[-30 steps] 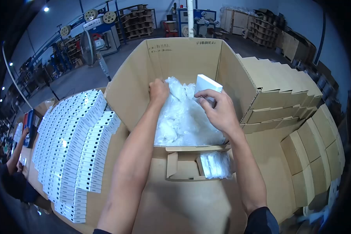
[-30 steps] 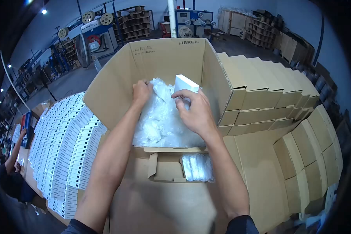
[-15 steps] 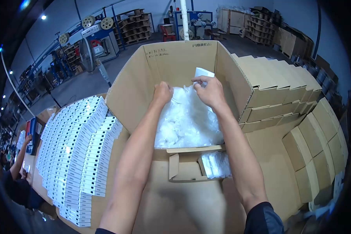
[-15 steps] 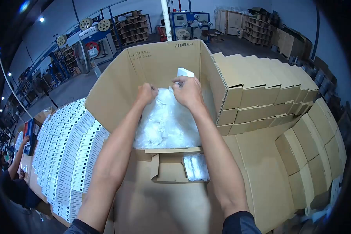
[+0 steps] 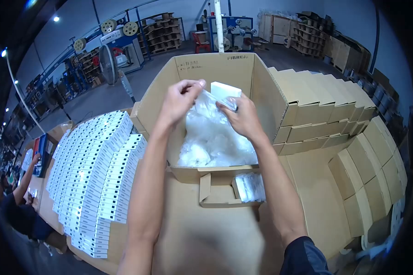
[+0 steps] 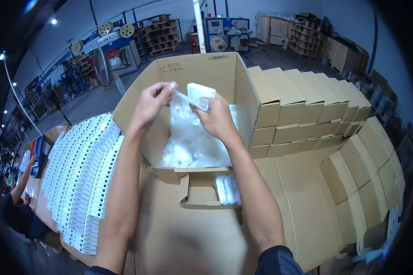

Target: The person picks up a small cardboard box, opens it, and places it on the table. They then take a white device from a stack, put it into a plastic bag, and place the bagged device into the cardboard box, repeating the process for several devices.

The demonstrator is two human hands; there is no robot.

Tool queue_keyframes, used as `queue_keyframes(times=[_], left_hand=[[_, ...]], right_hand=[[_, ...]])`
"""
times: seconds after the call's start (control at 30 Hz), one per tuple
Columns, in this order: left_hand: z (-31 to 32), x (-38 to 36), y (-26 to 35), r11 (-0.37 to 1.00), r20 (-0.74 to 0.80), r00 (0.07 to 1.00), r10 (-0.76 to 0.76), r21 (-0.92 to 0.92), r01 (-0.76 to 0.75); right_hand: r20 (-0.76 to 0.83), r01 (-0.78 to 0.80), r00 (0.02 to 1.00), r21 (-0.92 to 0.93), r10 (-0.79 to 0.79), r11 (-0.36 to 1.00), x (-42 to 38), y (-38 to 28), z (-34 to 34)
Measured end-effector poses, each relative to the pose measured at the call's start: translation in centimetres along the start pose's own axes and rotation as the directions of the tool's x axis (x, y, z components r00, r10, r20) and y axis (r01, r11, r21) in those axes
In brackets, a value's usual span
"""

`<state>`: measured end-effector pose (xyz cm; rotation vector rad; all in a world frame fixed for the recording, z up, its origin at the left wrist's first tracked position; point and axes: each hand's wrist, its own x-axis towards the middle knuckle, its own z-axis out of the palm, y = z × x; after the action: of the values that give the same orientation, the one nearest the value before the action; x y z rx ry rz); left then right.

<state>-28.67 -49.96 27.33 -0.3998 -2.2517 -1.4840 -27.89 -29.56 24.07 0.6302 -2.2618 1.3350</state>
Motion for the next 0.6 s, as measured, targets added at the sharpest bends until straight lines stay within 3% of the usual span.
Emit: queue_keyframes(times=[0.03,0.07,0.1,0.17,0.27,0.37,0.4,0.5,0.53,0.6], left_hand=[[0.2,-1.7,0.3,0.994,-0.066,0.994,0.083,0.077,-0.078],[0.9,-3.6,-0.3,0.927,-0.188,0.942,0.279,0.310,-0.213],[1.8,-5.2,-0.2,0.897,-0.268,0.890,0.369,0.354,-0.266],[2.0,-6.5,-1.6,0.966,-0.180,0.973,0.147,0.237,-0.102],[2.0,-6.3,0.1,0.969,-0.232,0.968,-0.095,0.201,0.143],[2.0,-4.4,-0.3,0.982,-0.394,0.919,0.038,0.186,0.039],[2.0,-4.0,0.5,0.985,-0.412,0.905,0.110,0.168,-0.043],[0.9,-4.0,2.1,0.988,-0.414,0.905,0.093,0.150,-0.033],[0.4,-4.4,2.1,0.988,-0.386,0.921,0.055,0.153,0.005],[-0.3,-5.5,1.8,0.998,-0.328,0.945,0.024,-0.050,-0.042]], right_hand=[[-0.018,0.018,1.000,0.027,-0.018,0.999,-1.0,-0.2,0.1],[-0.040,0.037,0.999,0.053,-0.035,0.998,-2.1,-0.4,0.4],[-0.062,0.056,0.997,0.079,-0.051,0.995,-3.0,-0.6,0.6],[-0.054,0.025,0.998,0.048,-0.022,0.999,-4.1,-0.8,1.2],[-0.075,0.027,0.997,0.023,-0.025,0.999,-3.9,0.9,2.0],[0.129,-0.273,0.959,0.206,0.251,0.940,-3.4,0.1,0.2],[0.107,-0.264,0.963,0.217,0.246,0.940,-3.3,0.4,0.4],[0.186,-0.410,0.912,0.396,0.365,0.822,-3.6,1.2,-0.2],[0.147,-0.371,0.929,0.417,0.341,0.830,-3.9,0.2,-0.6],[0.073,-0.285,0.956,0.452,0.283,0.845,-4.5,-2.2,-1.1]])
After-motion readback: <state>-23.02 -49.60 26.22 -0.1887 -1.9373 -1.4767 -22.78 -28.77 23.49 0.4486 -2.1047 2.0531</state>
